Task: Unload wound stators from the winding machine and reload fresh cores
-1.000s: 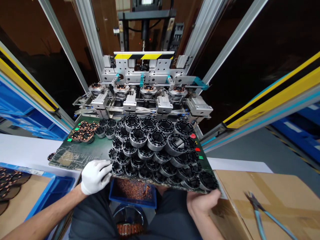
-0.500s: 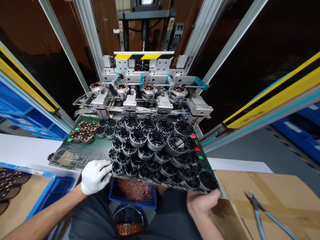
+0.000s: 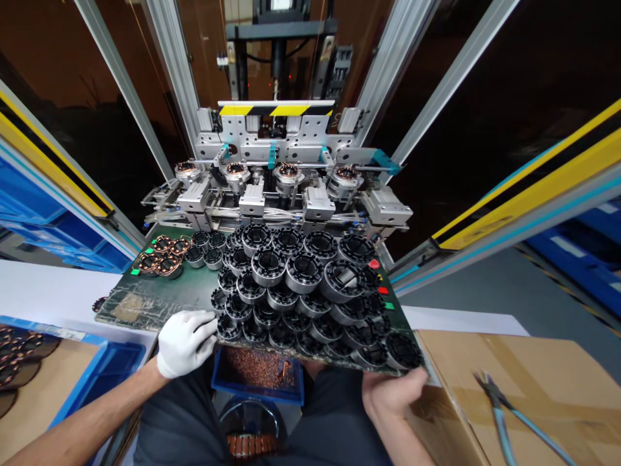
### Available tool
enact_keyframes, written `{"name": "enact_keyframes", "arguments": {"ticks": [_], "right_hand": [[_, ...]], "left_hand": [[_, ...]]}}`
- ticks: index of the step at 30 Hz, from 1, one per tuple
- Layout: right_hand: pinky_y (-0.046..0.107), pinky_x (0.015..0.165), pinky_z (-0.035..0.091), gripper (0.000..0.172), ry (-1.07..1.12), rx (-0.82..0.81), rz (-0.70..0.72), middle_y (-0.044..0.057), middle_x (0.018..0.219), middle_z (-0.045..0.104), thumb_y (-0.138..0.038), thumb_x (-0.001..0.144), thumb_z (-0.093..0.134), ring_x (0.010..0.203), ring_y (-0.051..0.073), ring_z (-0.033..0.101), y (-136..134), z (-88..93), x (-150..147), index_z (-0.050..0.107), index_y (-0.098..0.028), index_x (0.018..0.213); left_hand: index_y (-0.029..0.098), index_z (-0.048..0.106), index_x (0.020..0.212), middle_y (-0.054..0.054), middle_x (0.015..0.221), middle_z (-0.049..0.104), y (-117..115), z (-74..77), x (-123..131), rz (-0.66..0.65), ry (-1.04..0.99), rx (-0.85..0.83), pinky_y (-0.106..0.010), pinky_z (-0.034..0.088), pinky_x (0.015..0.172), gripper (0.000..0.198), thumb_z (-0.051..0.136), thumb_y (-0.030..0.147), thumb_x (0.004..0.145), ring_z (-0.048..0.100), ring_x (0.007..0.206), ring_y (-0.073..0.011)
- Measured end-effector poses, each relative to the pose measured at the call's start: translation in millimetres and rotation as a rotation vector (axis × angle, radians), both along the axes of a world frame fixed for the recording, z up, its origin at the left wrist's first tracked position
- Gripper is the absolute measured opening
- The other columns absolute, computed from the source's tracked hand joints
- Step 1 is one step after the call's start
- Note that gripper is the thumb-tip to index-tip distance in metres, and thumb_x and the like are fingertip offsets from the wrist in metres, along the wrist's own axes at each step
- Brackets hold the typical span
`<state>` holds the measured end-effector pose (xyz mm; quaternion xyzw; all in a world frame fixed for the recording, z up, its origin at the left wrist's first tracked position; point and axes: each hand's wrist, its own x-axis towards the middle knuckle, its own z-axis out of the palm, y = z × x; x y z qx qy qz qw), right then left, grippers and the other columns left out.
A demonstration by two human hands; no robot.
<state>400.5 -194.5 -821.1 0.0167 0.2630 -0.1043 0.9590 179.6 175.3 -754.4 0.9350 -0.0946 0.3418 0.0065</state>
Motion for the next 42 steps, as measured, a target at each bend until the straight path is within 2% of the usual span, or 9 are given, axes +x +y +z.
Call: {"name": "enact_keyframes", "arguments": {"ticks": [9,15,23,30,33,36,42], "right_hand": [[0.045,0.059,0.075,0.042,0.017,-0.172,0.037,0.0,0.089,0.082,-0.02,0.073,0.052,0.076,0.027,0.082,-5,-15.2,5,0.078,-0.025,0.105],[0.047,0.062,0.076,0.042,-0.007,-0.261,0.034,-0.001,0.096,0.083,-0.022,0.074,0.054,0.079,0.027,0.082,-6,-22.8,5,0.075,-0.026,0.11],[0.044,0.059,0.074,0.042,0.004,-0.213,0.026,-0.001,0.091,0.082,-0.021,0.075,0.052,0.076,0.026,0.082,-5,-18.1,5,0.077,-0.025,0.109],[0.048,0.064,0.076,0.037,-0.02,0.02,-0.015,-0.001,0.082,0.08,-0.022,0.087,0.048,0.072,0.027,0.081,5,7.0,-2,0.081,-0.024,0.105],[0.046,0.064,0.075,0.036,-0.019,0.057,0.02,-0.003,0.08,0.079,-0.018,0.09,0.047,0.07,0.025,0.081,6,9.8,-5,0.081,-0.025,0.103],[0.045,0.063,0.075,0.036,-0.031,-0.015,0.034,-0.002,0.082,0.08,-0.017,0.088,0.047,0.068,0.024,0.08,2,2.5,-4,0.08,-0.024,0.102],[0.046,0.062,0.075,0.038,-0.095,-0.205,0.061,0.0,0.088,0.082,-0.02,0.074,0.054,0.072,0.026,0.08,-9,-23.0,5,0.078,-0.026,0.103]], "left_hand": [[0.023,0.074,0.121,-0.007,0.112,0.084,0,1.0,0,0.002,-0.001,0.0,-0.042,0.06,0.085,0.02,0.057,0.024,0.111,0.08,0.099,-0.0281],[0.022,0.074,0.12,-0.007,0.112,0.084,0,0.7,1,-0.001,-0.005,0.003,-0.042,0.059,0.085,0.02,0.057,0.024,0.111,0.08,0.099,-0.0277],[0.023,0.074,0.12,-0.006,0.112,0.084,-1,1.5,-1,0.002,-0.01,0.008,-0.042,0.059,0.085,0.02,0.055,0.025,0.113,0.08,0.099,-0.0276],[0.022,0.075,0.119,-0.007,0.112,0.084,-1,1.5,0,0.002,-0.01,0.0,-0.042,0.06,0.085,0.02,0.057,0.024,0.111,0.08,0.099,-0.0278],[0.022,0.076,0.119,-0.007,0.112,0.084,0,0.8,1,0.0,-0.006,-0.003,-0.042,0.06,0.085,0.02,0.058,0.024,0.111,0.08,0.099,-0.0278],[0.023,0.076,0.119,-0.007,0.112,0.085,0,0.5,1,0.001,-0.003,-0.003,-0.042,0.06,0.085,0.02,0.058,0.024,0.111,0.08,0.099,-0.0277],[0.022,0.076,0.119,-0.007,0.112,0.084,-1,0.8,0,0.002,-0.004,0.0,-0.042,0.059,0.086,0.02,0.057,0.024,0.111,0.08,0.099,-0.0278]]}}
